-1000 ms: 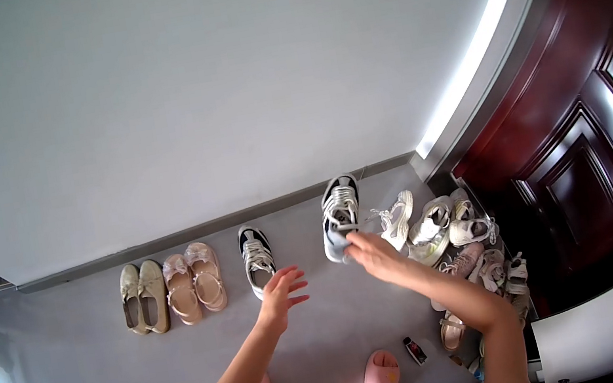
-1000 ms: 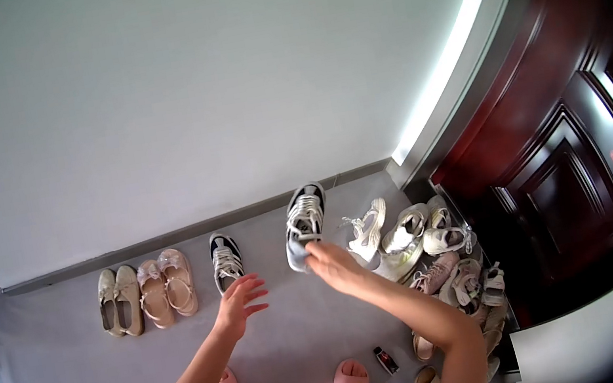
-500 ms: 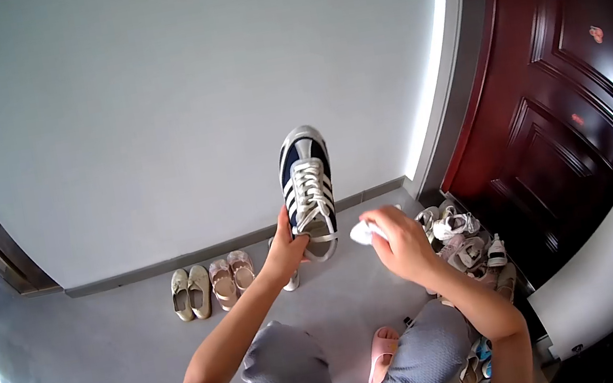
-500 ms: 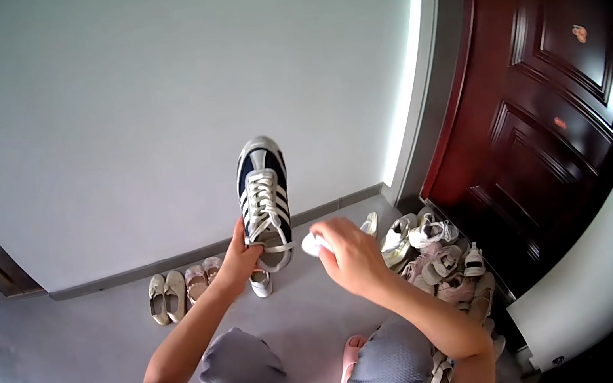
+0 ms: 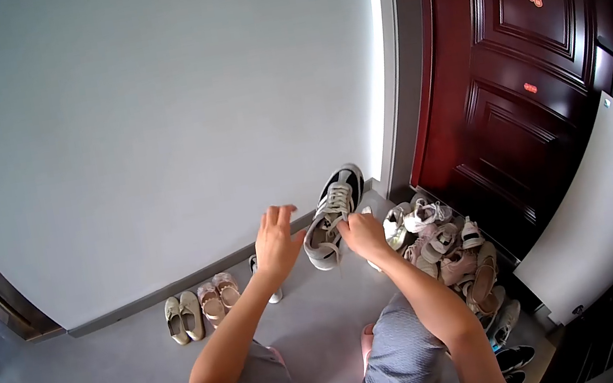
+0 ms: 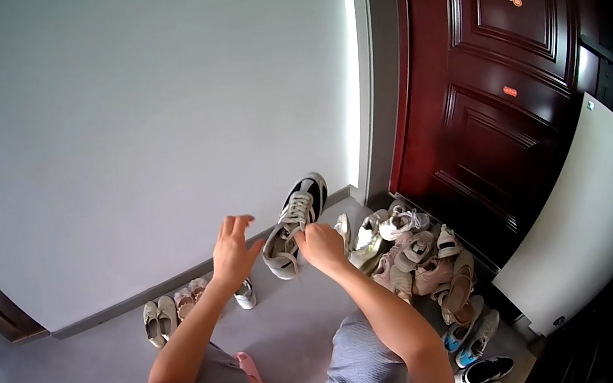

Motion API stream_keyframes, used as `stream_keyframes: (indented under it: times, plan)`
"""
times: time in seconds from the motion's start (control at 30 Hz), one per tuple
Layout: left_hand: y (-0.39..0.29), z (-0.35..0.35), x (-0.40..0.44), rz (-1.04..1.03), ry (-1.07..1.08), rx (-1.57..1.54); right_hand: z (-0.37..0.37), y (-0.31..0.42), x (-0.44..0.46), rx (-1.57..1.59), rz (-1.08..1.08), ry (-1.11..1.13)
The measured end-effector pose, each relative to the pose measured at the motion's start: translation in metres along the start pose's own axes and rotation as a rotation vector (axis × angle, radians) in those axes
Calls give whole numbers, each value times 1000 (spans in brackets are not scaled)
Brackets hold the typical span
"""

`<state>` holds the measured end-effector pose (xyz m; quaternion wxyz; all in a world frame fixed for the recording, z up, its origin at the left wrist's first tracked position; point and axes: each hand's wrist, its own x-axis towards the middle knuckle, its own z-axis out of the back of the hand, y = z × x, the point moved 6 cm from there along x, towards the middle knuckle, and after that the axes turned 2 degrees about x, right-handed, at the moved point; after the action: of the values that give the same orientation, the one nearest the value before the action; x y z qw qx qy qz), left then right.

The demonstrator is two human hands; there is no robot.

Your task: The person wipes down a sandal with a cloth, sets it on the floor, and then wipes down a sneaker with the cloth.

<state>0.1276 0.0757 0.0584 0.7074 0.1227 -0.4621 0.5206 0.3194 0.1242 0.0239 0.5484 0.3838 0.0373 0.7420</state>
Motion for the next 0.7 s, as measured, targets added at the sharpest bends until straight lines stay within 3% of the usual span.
stream_keyframes:
  times: [0.1, 0.13, 0.23, 0.27, 0.33, 0.37, 0.4, 0.47, 0.6, 0.63, 0.67, 0.7]
  plan:
    - [-14, -19, -14, -124, 330, -178, -11, -10, -1, -15, -12, 100]
    - [-13, -19, -21, -98, 342, -181, -19, -7, -4, -50, 3, 133]
    - [-13, -41, -23, -88, 688, -211, -14, 7, -4, -74, 81, 141]
    - [-10, -43, -20, -89, 688, -213, -9, 14, -4, -56, 137, 105]
    - [11, -48, -24, 258, 705, -417, -12, 20, -4, -79, 166, 107]
    - [11, -47, -23, 199, 589, -467, -10, 21, -4, -97, 185, 81]
    - [9, -42, -20, 204, 586, -466, -11, 22, -3, -97, 190, 85]
    - [24, -30, -19, 471, 564, -274, -11, 24, -2, -127, 207, 52]
    - [20, -40, -25, 291, 333, -125, -22, 30, 0, -179, 174, 46]
    - [21, -46, -26, 437, 467, -279, -24, 32, 1, -194, 166, 36]
    - [21, -52, -28, 441, 463, -277, -24, 33, 1, -209, 158, 24]
    - [24, -61, -31, 670, 422, -646, -24, 35, 2, -208, 162, 25]
